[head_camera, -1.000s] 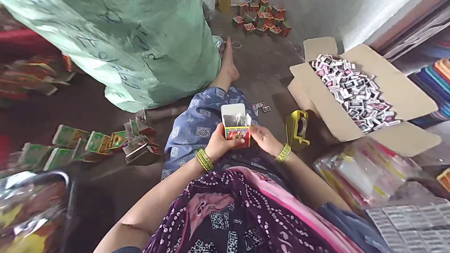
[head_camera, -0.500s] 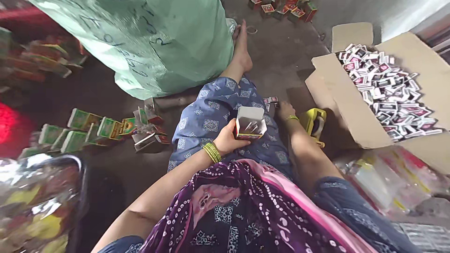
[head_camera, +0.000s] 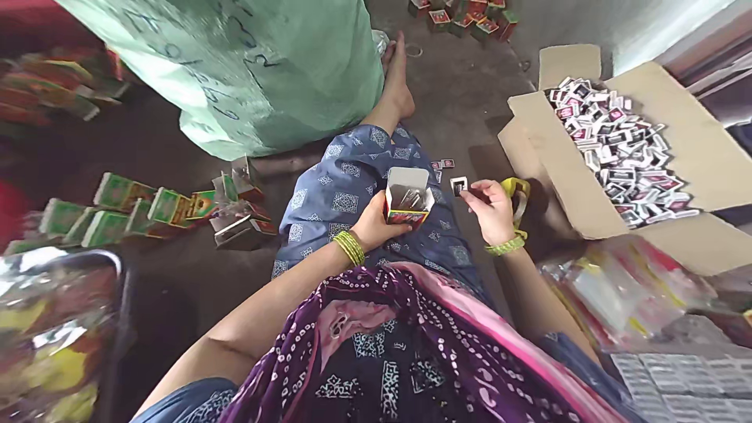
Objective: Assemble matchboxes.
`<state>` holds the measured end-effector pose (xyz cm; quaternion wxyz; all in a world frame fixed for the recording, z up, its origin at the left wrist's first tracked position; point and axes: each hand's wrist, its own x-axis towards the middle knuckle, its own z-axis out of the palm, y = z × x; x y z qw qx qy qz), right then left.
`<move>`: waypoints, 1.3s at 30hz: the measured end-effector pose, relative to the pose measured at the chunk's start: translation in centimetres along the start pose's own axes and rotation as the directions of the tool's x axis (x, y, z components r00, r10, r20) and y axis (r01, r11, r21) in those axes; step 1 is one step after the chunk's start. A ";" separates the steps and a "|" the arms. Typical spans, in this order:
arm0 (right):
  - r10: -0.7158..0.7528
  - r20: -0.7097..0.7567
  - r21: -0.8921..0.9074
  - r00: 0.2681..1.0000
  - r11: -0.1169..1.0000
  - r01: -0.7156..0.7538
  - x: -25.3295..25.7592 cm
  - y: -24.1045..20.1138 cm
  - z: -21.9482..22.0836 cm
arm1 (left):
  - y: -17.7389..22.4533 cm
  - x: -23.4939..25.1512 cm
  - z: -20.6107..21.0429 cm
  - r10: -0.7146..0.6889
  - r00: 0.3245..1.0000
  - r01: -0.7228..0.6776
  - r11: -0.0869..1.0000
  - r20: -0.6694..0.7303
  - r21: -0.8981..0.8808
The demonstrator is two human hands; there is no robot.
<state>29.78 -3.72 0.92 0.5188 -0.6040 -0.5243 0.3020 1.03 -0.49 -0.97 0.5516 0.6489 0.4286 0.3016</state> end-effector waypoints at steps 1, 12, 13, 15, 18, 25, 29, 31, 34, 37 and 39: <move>-0.110 0.067 0.028 0.992 0.994 0.108 -0.6 -2.2 0.4 | -0.1 0.0 0.0 0.001 1.000 -0.001 0.999 -0.009 0.033; -0.401 0.617 -0.394 0.677 0.587 0.707 -2.4 -7.9 4.6 | 0.8 -1.9 0.0 0.085 0.991 -0.054 0.961 -0.105 0.272; -0.386 0.632 -0.403 0.672 0.577 0.710 -2.4 -7.8 4.5 | 0.9 -2.0 0.1 0.098 0.988 -0.063 0.962 -0.119 0.264; -0.373 0.636 -0.424 0.675 0.562 0.710 -2.5 -7.6 4.4 | 1.0 -2.2 0.3 0.145 0.982 -0.109 0.957 -0.118 0.270; -0.381 0.608 -0.448 0.697 0.560 0.697 -2.6 -7.3 4.3 | 0.9 -2.2 0.3 0.284 0.958 -0.251 0.904 -0.046 0.347; -0.360 0.250 0.019 0.899 0.930 0.367 -2.6 -6.1 4.2 | -0.2 -2.0 0.1 0.483 0.869 -0.466 0.872 -0.110 0.152; 0.045 0.295 0.280 0.955 0.951 -0.131 -2.7 -6.2 4.1 | -0.6 -1.9 0.3 0.521 0.852 -0.523 0.852 -0.045 -0.017; 0.150 0.425 0.289 0.893 0.912 -0.291 -2.9 -6.3 4.6 | -0.7 -1.8 0.4 0.527 0.850 -0.526 0.850 0.028 -0.040; 0.232 0.539 0.240 0.810 0.880 -0.411 -3.2 -5.9 5.1 | -0.7 -1.7 0.4 0.480 0.870 -0.482 0.876 0.115 -0.015; 0.122 0.455 0.179 0.882 0.958 -0.225 -2.9 -5.5 4.9 | -0.6 -1.5 0.4 0.441 0.890 -0.442 0.897 0.117 -0.019; -0.074 0.368 0.105 0.927 0.994 0.037 -2.7 -5.3 4.4 | -0.4 -1.6 0.4 0.405 0.910 -0.402 0.914 0.082 -0.051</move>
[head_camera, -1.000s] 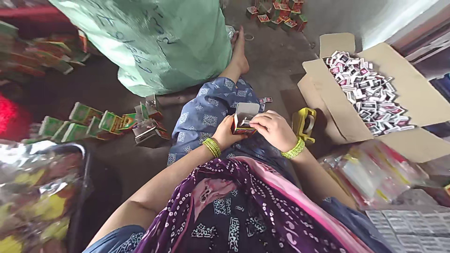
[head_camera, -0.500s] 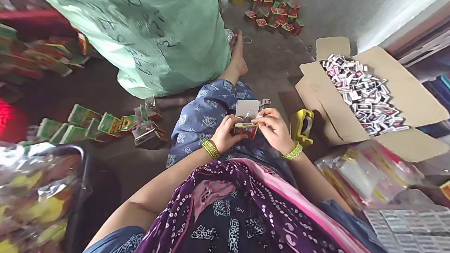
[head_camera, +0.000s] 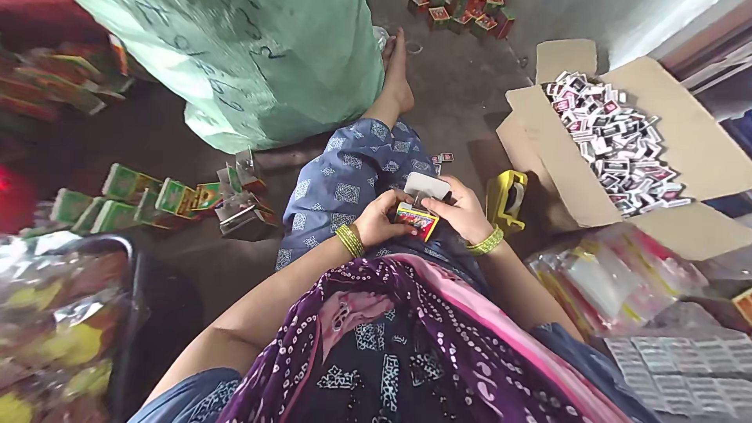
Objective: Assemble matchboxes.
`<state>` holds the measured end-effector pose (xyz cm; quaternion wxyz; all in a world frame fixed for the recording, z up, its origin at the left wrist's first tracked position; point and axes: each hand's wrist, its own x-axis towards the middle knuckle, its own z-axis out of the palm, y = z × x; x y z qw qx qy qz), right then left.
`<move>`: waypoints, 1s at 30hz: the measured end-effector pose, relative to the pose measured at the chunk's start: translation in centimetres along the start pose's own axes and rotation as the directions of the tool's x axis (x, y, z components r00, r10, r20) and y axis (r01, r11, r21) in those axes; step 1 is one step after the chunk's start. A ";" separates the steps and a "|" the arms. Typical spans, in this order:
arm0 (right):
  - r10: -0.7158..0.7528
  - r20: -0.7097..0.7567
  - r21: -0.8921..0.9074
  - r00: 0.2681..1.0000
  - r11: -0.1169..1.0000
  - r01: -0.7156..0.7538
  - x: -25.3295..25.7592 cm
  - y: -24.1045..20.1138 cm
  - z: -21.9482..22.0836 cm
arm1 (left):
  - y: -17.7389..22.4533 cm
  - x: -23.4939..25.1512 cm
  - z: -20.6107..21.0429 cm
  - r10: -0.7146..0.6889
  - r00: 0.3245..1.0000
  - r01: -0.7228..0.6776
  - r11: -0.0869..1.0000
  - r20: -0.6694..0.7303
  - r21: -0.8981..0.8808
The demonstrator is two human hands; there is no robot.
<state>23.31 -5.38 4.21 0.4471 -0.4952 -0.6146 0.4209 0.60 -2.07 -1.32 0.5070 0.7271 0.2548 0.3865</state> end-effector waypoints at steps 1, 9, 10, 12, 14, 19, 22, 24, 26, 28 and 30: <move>-0.109 0.003 -0.064 0.994 0.992 0.109 0.0 -0.2 -0.4 | 0.2 0.0 0.1 -0.039 0.999 0.039 0.999 -0.019 -0.031; -0.359 0.226 -0.337 0.905 0.843 0.419 -0.1 -1.8 -0.6 | 0.5 0.0 0.3 -0.177 0.984 0.173 0.980 -0.033 -0.099; -0.368 0.238 -0.402 0.899 0.805 0.436 -0.2 -1.9 -0.5 | 0.4 0.0 0.2 -0.176 0.984 0.172 0.981 -0.031 -0.091; -0.372 0.264 -0.513 0.890 0.727 0.456 -0.4 -2.3 -0.4 | 0.6 0.0 0.2 -0.182 0.983 0.179 0.980 -0.029 -0.090; -0.375 0.280 -0.567 0.884 0.679 0.467 -0.4 -2.6 -0.3 | 0.6 0.0 0.2 -0.189 0.982 0.187 0.979 -0.022 -0.084; -0.378 0.291 -0.537 0.879 0.696 0.477 -0.3 -2.6 -0.4 | 0.6 0.1 0.2 -0.170 0.985 0.169 0.984 -0.015 -0.058; -0.369 0.273 -0.522 0.888 0.719 0.459 -0.4 -3.0 -0.4 | 0.6 0.1 0.2 -0.164 0.986 0.163 0.985 -0.005 -0.063; -0.374 0.264 -0.528 0.889 0.716 0.457 -0.5 -3.1 -0.4 | 0.6 0.1 0.1 -0.152 0.988 0.151 0.987 -0.003 -0.063; -0.383 0.265 -0.532 0.885 0.707 0.466 -0.5 -3.1 -0.4 | 0.5 0.1 0.1 -0.134 0.991 0.134 0.989 -0.006 -0.059; -0.389 0.278 -0.544 0.878 0.690 0.477 -0.5 -3.2 -0.3 | 0.4 0.0 0.1 -0.124 0.992 0.123 0.991 -0.002 -0.058; -0.379 0.309 -0.563 0.872 0.666 0.489 -0.5 -3.4 -0.3 | 0.4 0.0 0.1 -0.119 0.993 0.119 0.991 0.006 -0.053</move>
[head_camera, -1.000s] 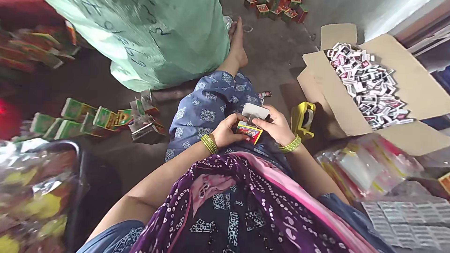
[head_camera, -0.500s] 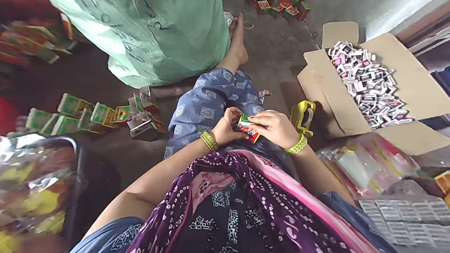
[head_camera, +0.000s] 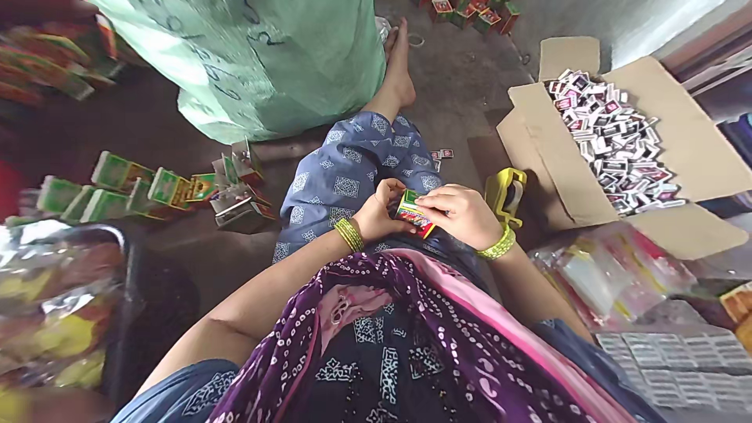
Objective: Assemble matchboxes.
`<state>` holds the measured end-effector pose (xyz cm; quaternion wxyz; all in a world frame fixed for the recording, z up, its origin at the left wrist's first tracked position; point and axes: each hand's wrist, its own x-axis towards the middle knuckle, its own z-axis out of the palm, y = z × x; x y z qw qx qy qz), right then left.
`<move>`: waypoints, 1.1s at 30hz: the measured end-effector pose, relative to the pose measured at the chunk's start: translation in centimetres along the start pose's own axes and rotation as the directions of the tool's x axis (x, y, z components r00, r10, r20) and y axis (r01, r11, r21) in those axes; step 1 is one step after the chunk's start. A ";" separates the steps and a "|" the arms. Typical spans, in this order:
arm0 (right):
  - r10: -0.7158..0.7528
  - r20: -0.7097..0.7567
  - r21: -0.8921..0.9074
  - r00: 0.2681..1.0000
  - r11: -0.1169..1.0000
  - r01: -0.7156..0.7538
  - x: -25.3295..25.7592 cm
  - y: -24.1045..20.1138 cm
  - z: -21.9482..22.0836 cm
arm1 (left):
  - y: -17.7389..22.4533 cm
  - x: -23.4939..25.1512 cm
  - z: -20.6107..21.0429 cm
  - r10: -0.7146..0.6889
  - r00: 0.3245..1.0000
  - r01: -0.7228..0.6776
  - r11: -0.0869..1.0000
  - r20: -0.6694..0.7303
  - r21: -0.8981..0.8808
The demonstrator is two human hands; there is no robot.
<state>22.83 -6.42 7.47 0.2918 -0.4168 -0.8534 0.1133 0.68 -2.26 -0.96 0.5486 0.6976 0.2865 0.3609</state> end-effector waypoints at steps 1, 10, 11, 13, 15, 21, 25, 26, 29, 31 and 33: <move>-0.011 0.018 -0.019 1.000 1.000 0.012 0.1 -0.1 0.0 | 0.1 0.0 0.0 0.000 1.000 0.000 1.000 0.004 -0.002; -0.169 0.150 -0.115 0.974 0.976 0.187 -0.6 -0.2 0.5 | -0.3 -0.2 0.2 -0.009 1.000 0.009 1.000 -0.003 -0.014; -0.174 0.147 -0.107 0.974 0.976 0.190 -0.8 -0.2 0.6 | -0.3 -0.3 0.2 -0.008 1.000 0.008 1.000 -0.004 -0.009; -0.133 0.103 -0.061 0.986 0.988 0.140 -1.4 0.0 1.0 | -0.4 -0.3 0.3 -0.012 1.000 0.011 1.000 -0.012 -0.022; -0.005 -0.043 0.081 0.999 0.997 0.009 -2.4 0.6 1.9 | -0.3 -0.2 0.2 -0.027 0.999 0.026 0.999 -0.026 -0.043; 0.128 -0.265 0.188 0.956 0.979 -0.079 -4.4 0.1 4.5 | -0.3 -0.5 0.2 -0.048 0.999 0.048 0.999 -0.015 0.002; 0.089 -0.236 0.152 0.968 0.987 -0.054 -4.5 0.6 4.5 | -0.5 -0.4 0.3 0.031 0.999 -0.030 0.999 -0.016 0.031; 0.117 -0.226 0.203 0.967 0.977 -0.071 -4.5 1.0 4.3 | -0.6 -0.3 0.3 0.085 0.996 -0.085 0.994 -0.008 0.062; 0.302 -0.172 0.457 0.938 0.868 -0.196 -4.6 1.9 2.5 | -0.6 0.0 0.1 0.212 0.977 -0.210 0.967 0.001 0.145; 0.442 -0.195 0.459 0.876 0.830 -0.317 -5.6 3.1 0.7 | -0.5 -0.1 -0.2 0.240 0.970 -0.231 0.958 -0.030 0.168; 0.581 -0.276 0.320 0.766 0.807 -0.496 -7.8 5.4 -1.5 | -0.4 -0.4 -0.6 0.238 0.970 -0.226 0.960 -0.055 0.165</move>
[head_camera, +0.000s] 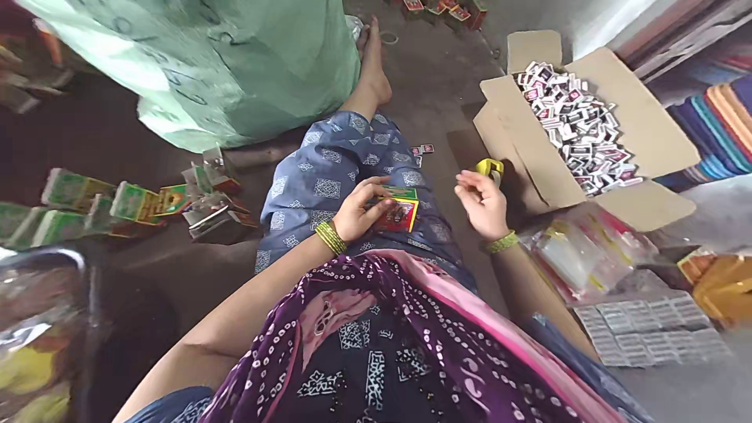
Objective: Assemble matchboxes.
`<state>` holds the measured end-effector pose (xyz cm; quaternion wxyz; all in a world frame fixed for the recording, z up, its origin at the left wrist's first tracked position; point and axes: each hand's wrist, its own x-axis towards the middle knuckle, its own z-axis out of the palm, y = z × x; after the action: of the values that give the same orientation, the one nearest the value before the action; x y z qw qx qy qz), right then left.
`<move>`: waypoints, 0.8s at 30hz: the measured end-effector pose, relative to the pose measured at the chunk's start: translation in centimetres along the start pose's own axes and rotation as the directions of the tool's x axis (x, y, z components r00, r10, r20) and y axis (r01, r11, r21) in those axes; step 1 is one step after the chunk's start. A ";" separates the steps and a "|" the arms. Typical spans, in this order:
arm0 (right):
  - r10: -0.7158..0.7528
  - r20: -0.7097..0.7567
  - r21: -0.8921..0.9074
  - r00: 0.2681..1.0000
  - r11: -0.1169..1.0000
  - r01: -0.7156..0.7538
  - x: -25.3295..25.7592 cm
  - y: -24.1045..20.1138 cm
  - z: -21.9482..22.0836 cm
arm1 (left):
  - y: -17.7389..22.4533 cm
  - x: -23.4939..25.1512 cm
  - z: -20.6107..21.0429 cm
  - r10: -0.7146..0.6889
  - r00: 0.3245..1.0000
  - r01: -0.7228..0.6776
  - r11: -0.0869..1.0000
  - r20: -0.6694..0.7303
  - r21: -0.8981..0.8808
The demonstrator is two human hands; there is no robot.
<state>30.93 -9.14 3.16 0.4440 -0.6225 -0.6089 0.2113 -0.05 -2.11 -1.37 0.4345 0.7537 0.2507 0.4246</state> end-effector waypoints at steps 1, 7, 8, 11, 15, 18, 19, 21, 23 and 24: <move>0.078 -0.086 -0.122 0.993 0.989 -0.088 0.1 1.4 -1.8 | 0.0 -0.1 -0.1 -0.009 1.000 0.009 1.000 -0.012 -0.001; 0.583 -0.167 -0.399 0.795 0.697 -0.595 -0.9 9.8 -10.0 | -0.2 0.2 0.2 -0.050 0.999 0.050 0.998 -0.005 -0.043; 0.616 -0.127 -0.397 0.777 0.687 -0.609 -1.2 10.7 -10.1 | -0.1 0.3 0.2 -0.062 0.998 0.061 0.997 -0.002 -0.052; 0.622 -0.077 -0.345 0.779 0.717 -0.606 -1.5 12.8 -9.4 | -0.1 0.3 0.2 -0.079 0.997 0.079 0.994 -0.001 -0.071; 0.618 -0.101 -0.290 0.780 0.731 -0.617 -0.9 13.4 -8.6 | 0.0 0.0 0.1 -0.079 0.997 0.078 0.994 -0.012 -0.080; 0.643 -0.139 -0.237 0.753 0.717 -0.655 -0.3 13.4 -8.1 | 0.0 0.0 0.1 -0.085 0.996 0.085 0.994 -0.009 -0.069; 0.664 -0.156 -0.194 0.732 0.706 -0.682 -0.1 13.5 -8.1 | 0.1 0.0 0.1 -0.088 0.996 0.087 0.994 -0.011 -0.069; 0.719 -0.179 -0.085 0.672 0.669 -0.738 -0.1 13.4 -8.2 | 0.1 0.0 0.2 -0.090 0.996 0.089 0.994 -0.015 -0.070; 0.755 -0.167 0.007 0.634 0.644 -0.765 -0.4 13.0 -8.5 | 0.1 0.0 0.2 -0.095 0.995 0.094 0.993 -0.013 -0.074; 0.770 -0.141 0.038 0.622 0.632 -0.774 -0.5 12.4 -8.7 | 0.1 0.0 0.2 -0.096 0.995 0.094 0.992 -0.014 -0.078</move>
<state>44.94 -10.54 -2.55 0.3449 -0.8426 -0.2522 0.3278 0.11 -2.26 -1.38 0.4809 0.7198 0.2734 0.4195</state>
